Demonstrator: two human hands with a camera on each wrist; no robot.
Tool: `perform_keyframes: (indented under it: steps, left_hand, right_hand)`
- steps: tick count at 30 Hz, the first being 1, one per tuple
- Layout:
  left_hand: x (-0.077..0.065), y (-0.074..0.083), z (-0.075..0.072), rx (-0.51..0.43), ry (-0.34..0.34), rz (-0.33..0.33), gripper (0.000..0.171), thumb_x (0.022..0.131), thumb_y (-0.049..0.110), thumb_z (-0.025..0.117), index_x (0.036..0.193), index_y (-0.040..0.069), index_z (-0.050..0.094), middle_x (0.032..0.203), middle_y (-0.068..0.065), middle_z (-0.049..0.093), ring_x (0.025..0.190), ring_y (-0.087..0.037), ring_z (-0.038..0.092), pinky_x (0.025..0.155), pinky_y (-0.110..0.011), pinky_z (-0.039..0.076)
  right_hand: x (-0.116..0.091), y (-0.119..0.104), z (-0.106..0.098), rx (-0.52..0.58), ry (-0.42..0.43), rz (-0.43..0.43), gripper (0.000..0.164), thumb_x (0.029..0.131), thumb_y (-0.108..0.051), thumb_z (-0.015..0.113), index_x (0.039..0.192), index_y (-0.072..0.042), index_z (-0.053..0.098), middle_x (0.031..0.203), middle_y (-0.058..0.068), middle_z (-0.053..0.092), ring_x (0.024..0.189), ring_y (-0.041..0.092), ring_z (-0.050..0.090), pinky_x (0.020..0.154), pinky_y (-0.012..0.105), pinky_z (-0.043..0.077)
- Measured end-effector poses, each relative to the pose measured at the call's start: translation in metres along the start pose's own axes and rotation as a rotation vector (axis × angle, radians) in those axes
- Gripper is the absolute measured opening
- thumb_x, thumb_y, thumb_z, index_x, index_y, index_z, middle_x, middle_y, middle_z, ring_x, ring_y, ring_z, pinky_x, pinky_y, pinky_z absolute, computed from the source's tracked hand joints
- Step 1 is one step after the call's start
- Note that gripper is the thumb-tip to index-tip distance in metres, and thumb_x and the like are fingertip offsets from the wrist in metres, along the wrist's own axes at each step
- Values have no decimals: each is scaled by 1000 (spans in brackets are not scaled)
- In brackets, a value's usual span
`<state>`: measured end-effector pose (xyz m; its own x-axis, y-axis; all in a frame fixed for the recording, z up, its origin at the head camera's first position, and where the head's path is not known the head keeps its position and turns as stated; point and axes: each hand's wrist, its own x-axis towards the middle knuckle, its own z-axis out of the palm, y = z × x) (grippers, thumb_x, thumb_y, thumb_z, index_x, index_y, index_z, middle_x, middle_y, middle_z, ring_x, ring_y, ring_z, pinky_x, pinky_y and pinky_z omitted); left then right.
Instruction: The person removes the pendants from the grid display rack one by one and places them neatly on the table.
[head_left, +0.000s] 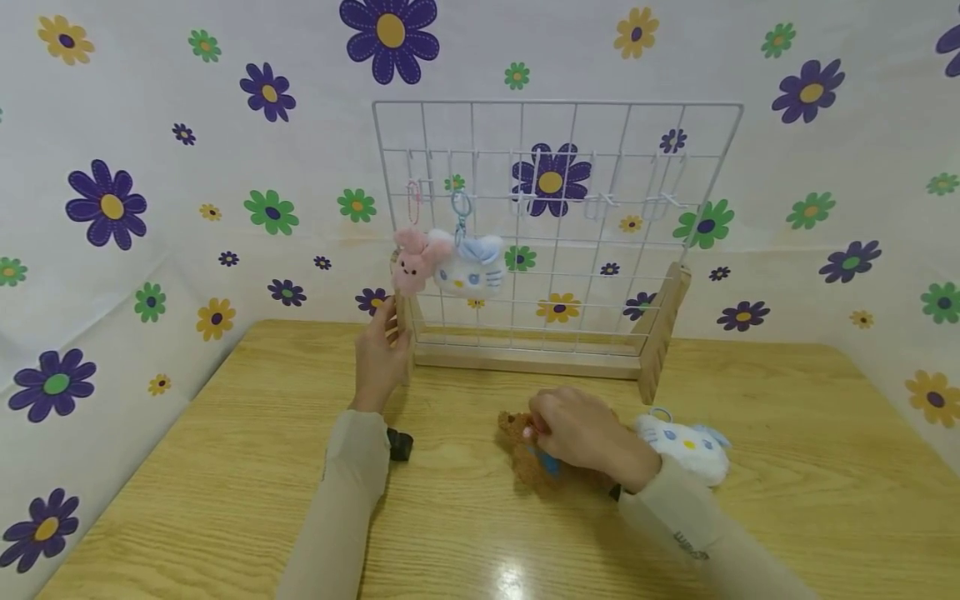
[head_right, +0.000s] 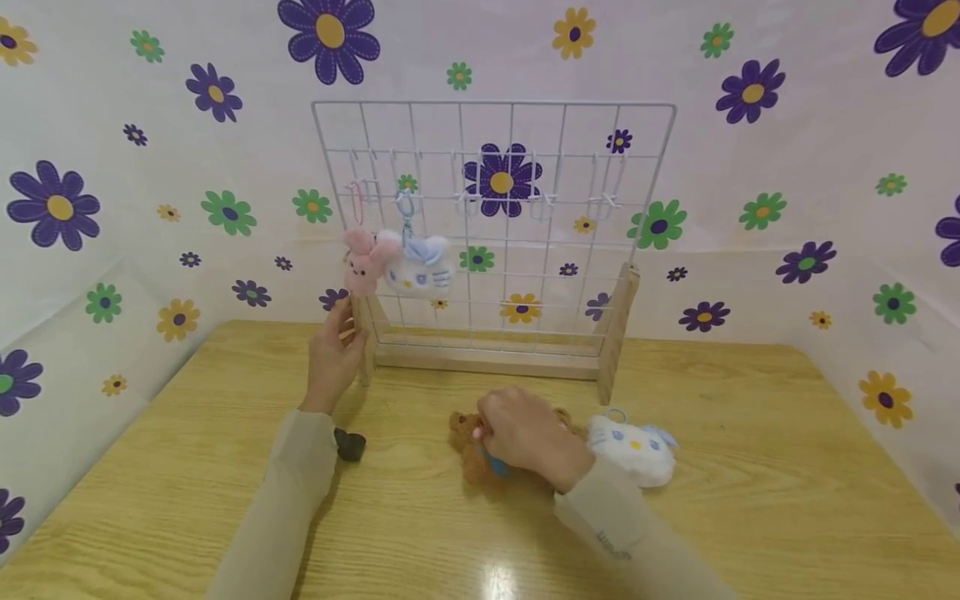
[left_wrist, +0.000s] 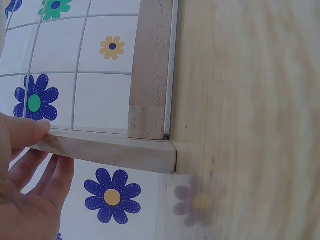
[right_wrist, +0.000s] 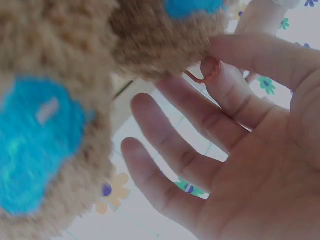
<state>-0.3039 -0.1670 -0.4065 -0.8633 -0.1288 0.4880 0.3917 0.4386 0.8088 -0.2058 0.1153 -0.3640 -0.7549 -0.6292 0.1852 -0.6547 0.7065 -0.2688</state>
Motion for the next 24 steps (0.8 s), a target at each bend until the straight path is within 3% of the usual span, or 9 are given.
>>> perform_keyframes:
  steps: [6,11,15,19,24]
  left_hand:
    - [0,1,1,-3,-4,5,52,95,-12,61,145,1,51,139,-25,57,118,-42,62,98,-48,55]
    - [-1,1,1,-6,-3,2,51,95,-11,61,144,0,51,139,-25,57,117,-42,62,98,-49,55]
    - [-1,0,1,-2,-1,13,50,95,-12,62,143,-1,52,138,-26,58,116,-42,62,97,-50,55]
    - [-1,0,1,7,3,24,50,95,-12,62,142,-2,52,137,-26,58,116,-42,63,96,-50,56]
    - [-1,1,1,9,7,24,50,95,-12,62,142,-2,52,137,-26,58,116,-42,63,96,-49,56]
  right_hand:
    - [-2,1,-6,-28,-38,31,33,88,-6,77,69,-13,52,63,-6,47,55,6,40,45,18,33]
    - [0,3,-5,54,-71,65,20,91,-16,78,84,-9,61,73,-4,58,60,7,46,48,20,41]
    - [2,8,-5,145,-84,108,20,94,-19,76,97,-3,65,89,5,66,64,9,49,53,22,45]
    - [4,16,-10,283,-41,150,22,97,-13,70,109,4,64,104,14,68,75,16,61,63,29,54]
    - [7,21,-19,407,56,179,18,99,-9,64,110,5,64,101,14,67,82,24,65,68,35,57]
